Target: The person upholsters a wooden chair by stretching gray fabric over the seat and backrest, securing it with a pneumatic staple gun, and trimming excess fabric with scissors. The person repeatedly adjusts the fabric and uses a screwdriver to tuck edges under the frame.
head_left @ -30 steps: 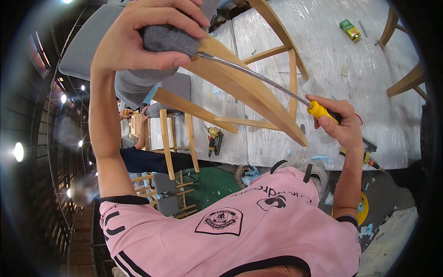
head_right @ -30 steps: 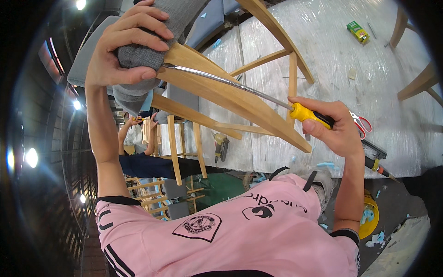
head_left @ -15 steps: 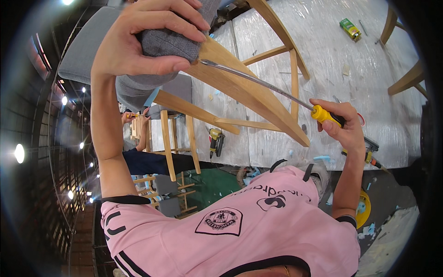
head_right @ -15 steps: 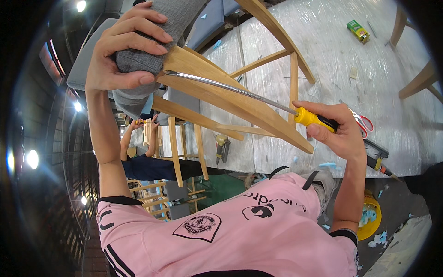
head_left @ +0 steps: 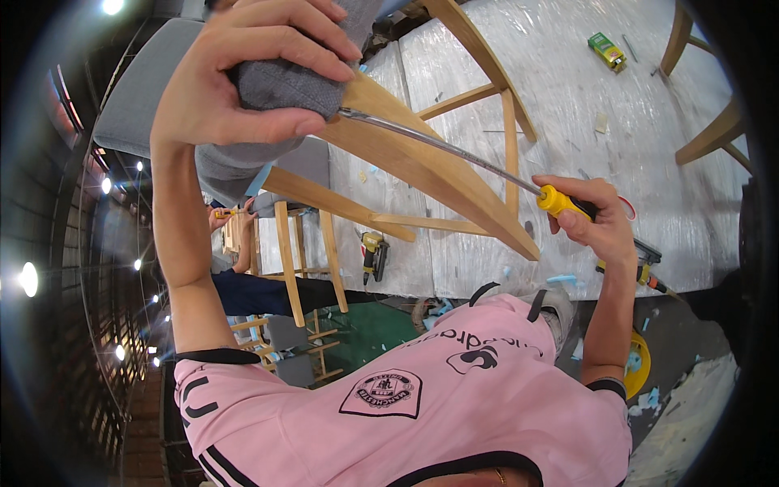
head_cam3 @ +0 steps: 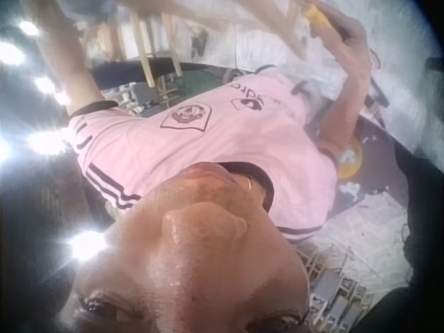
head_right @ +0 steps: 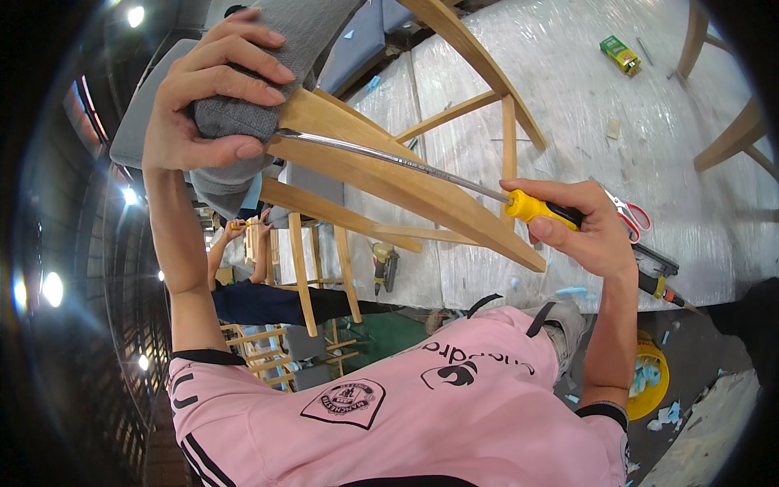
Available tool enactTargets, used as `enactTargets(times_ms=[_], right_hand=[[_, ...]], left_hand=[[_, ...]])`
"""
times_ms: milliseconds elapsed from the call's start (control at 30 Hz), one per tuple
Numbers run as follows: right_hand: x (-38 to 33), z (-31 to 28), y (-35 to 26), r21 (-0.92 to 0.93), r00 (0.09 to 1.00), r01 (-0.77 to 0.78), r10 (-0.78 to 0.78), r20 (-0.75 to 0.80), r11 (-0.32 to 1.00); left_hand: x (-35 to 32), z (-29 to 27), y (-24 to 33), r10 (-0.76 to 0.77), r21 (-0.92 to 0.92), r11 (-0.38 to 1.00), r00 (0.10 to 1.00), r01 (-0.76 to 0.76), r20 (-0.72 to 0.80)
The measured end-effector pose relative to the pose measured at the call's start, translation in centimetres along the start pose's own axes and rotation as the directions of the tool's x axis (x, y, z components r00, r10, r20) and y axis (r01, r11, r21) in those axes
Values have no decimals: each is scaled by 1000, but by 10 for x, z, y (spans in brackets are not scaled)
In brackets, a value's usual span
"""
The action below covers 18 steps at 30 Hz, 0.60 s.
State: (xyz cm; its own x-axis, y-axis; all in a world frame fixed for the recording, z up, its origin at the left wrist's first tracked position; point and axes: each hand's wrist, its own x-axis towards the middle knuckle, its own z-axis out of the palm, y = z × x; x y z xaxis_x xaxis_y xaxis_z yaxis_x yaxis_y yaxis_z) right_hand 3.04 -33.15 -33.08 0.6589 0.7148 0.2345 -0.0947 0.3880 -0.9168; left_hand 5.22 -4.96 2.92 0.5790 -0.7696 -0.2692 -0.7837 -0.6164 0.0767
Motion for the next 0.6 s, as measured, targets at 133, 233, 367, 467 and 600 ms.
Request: enactTargets(times_ms=[133,233,367,467,600], right_hand=[[8,3,7,83,993,-90,83,80,993],[19,12,28,111,996,-4,-6,86,994],[39,30,46,-81,941,334,-337,-22,939],[47,30,43,-242,921,366,-388,-47,899],[48,27,40,-219,939,335,-344,-6,917]], left_hand=[[-3,-1,-10,77,102,991,995,-84,69],[-2,1,-9,67,136,988,994,-79,86],[-2,-1,2,27,143,989,996,-38,81],[2,3,-15,98,123,987,993,-105,63],[-1,4,-13,98,104,989,994,-104,57]])
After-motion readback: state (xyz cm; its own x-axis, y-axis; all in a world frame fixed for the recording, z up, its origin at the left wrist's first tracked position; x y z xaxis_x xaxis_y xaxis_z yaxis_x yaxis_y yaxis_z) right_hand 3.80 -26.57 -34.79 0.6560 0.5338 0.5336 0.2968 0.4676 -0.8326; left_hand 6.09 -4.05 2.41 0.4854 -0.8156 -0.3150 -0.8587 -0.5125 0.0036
